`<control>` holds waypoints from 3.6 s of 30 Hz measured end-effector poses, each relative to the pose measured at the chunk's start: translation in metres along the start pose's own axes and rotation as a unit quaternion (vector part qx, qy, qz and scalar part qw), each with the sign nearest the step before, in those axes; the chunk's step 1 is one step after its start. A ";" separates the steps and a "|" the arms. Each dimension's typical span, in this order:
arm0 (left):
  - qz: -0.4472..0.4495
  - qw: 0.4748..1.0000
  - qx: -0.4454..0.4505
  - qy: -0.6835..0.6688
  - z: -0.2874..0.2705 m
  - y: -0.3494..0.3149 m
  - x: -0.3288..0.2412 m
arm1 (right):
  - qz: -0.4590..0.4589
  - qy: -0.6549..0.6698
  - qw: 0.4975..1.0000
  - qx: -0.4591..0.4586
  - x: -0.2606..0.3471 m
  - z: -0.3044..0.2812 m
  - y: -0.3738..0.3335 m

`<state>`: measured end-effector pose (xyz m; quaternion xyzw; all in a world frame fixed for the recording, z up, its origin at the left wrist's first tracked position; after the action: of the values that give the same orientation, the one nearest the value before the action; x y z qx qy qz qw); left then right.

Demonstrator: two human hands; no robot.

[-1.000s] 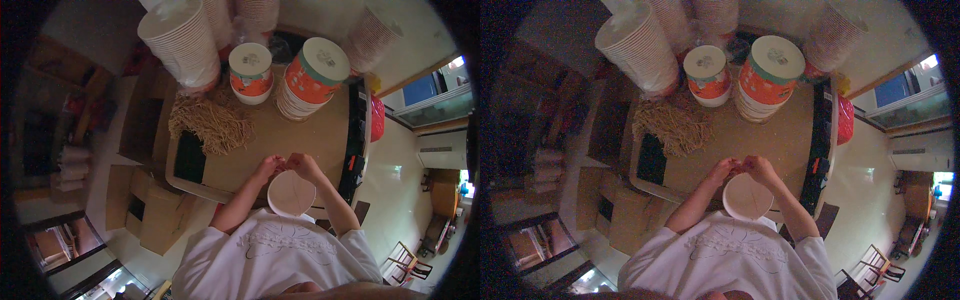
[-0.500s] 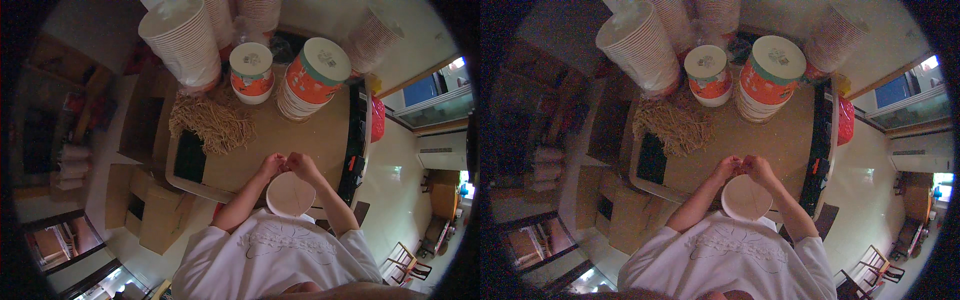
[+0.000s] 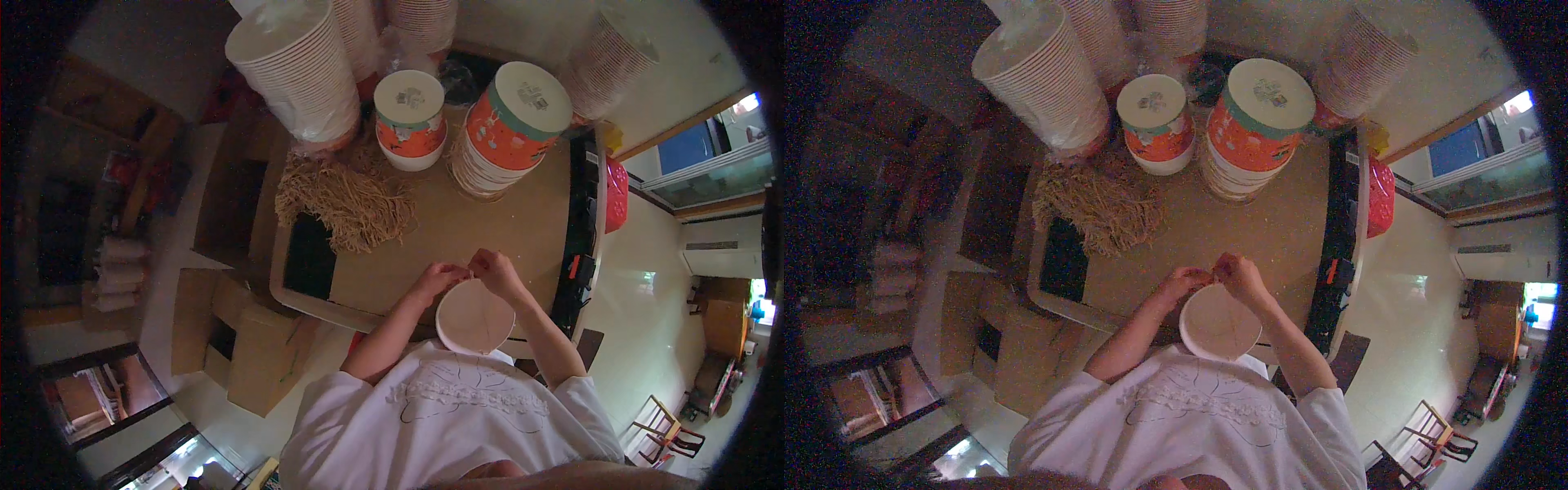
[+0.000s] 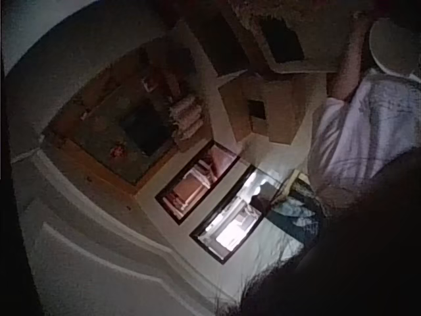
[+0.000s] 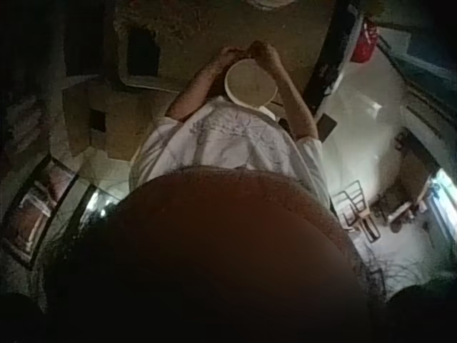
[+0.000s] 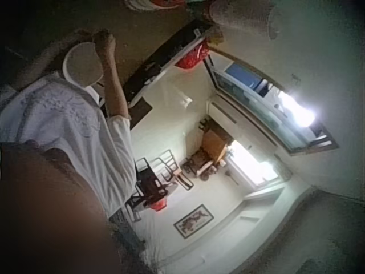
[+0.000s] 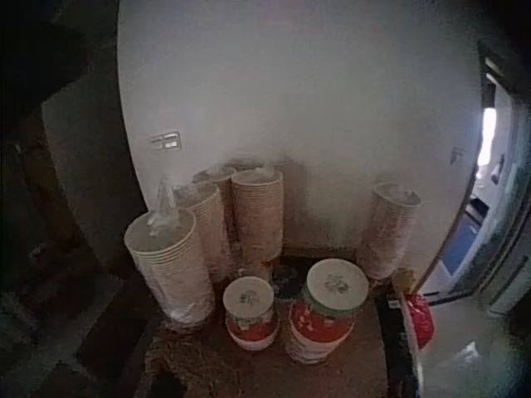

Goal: Packing paper containers with shredded material in a manufacturing environment.

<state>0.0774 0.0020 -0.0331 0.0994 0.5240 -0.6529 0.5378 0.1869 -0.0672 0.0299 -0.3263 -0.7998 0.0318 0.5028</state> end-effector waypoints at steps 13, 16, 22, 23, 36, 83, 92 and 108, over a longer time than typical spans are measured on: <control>0.013 1.000 0.011 -0.014 0.008 0.002 -0.007 | -0.018 0.015 0.999 -0.025 -0.006 0.000 0.001; -0.001 1.000 0.011 -0.028 0.008 0.005 -0.002 | -0.016 0.040 0.999 -0.016 -0.010 0.002 0.001; 0.003 0.999 -0.014 -0.036 0.007 0.007 -0.003 | -0.006 0.064 0.998 -0.012 -0.021 0.004 0.007; 0.010 0.999 -0.015 -0.038 0.006 0.008 -0.001 | -0.006 0.064 0.998 -0.012 -0.022 0.005 0.007; 0.022 1.000 -0.001 -0.002 0.001 0.013 0.007 | -0.037 0.067 0.997 -0.029 -0.012 0.001 0.007; 0.019 0.999 -0.020 0.037 0.002 0.014 -0.003 | -0.016 0.002 1.000 0.018 -0.001 -0.004 -0.005; 0.060 0.998 -0.024 0.006 0.005 0.015 0.007 | -0.004 0.033 0.999 -0.023 -0.013 0.002 -0.001; 0.037 0.998 -0.036 0.027 0.007 0.019 0.009 | 0.009 0.092 0.996 -0.017 -0.028 -0.001 0.003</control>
<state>0.0923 -0.0065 -0.0470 0.1168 0.5574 -0.6100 0.5510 0.1967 -0.0804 0.0073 -0.3435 -0.7479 -0.0073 0.5680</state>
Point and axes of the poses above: each hand's wrist, its own y-axis towards the middle knuckle, its own z-axis out of the palm, x = y × z, the point moved 6 cm from there along y, towards the middle knuckle, and after that the axes turned 1 degree about x, right-handed, at the moved point
